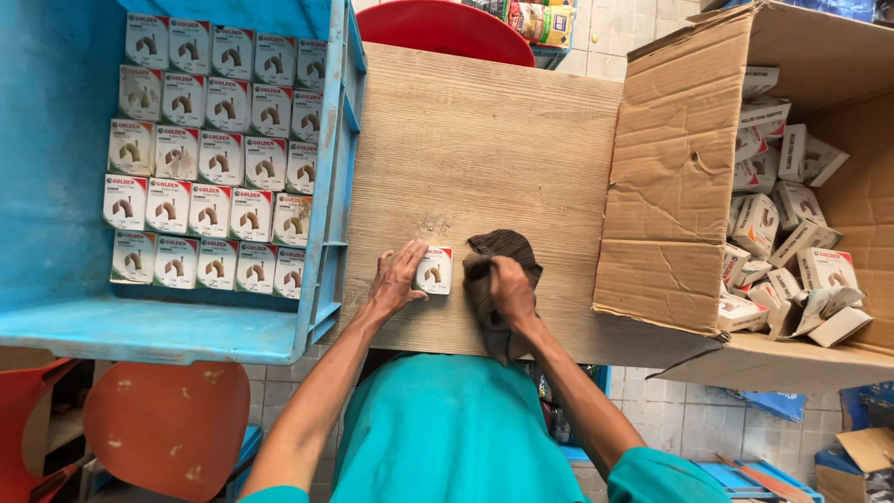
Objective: The person repeatedly picks small product boxes from a cardboard carton, wipes each with a cloth on a flat surface, and places them into a blue crate. The process is repeated for multiple boxes throughout the clip.
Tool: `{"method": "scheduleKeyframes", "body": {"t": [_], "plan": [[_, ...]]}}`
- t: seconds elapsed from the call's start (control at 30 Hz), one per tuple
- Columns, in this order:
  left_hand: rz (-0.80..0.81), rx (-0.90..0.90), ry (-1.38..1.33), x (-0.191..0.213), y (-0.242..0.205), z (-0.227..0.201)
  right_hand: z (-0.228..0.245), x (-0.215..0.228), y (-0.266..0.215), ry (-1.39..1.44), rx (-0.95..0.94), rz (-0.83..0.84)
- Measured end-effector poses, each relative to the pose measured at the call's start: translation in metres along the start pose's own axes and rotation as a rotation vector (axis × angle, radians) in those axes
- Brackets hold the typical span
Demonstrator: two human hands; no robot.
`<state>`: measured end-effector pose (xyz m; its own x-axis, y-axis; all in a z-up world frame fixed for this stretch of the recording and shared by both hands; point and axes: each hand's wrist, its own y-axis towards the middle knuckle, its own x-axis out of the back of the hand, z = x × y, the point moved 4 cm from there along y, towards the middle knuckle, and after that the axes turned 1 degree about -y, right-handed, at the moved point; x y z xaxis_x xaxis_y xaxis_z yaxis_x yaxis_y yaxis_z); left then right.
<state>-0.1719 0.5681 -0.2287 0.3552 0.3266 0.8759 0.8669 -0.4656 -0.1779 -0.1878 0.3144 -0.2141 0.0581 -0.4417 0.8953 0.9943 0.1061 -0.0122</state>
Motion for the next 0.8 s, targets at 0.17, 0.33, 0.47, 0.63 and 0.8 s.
{"method": "scheduleKeyframes", "body": {"t": [0.17,0.33,0.47,0.63,0.8], "plan": [[-0.003,0.003,0.002,0.003,0.0,-0.003,0.014,-0.012,0.015,0.134,-0.072,-0.006],[0.023,0.008,0.03,0.007,0.0,-0.006,0.072,-0.042,-0.011,0.104,0.197,-0.108],[0.051,0.038,0.152,0.009,0.006,-0.017,0.058,-0.039,-0.035,0.031,0.222,-0.029],[0.11,0.053,0.155,0.029,0.018,-0.054,0.023,-0.01,-0.034,0.15,-0.023,-0.012],[0.071,-0.036,0.241,-0.008,0.034,-0.05,0.01,0.004,-0.021,0.349,-0.317,-0.14]]}}
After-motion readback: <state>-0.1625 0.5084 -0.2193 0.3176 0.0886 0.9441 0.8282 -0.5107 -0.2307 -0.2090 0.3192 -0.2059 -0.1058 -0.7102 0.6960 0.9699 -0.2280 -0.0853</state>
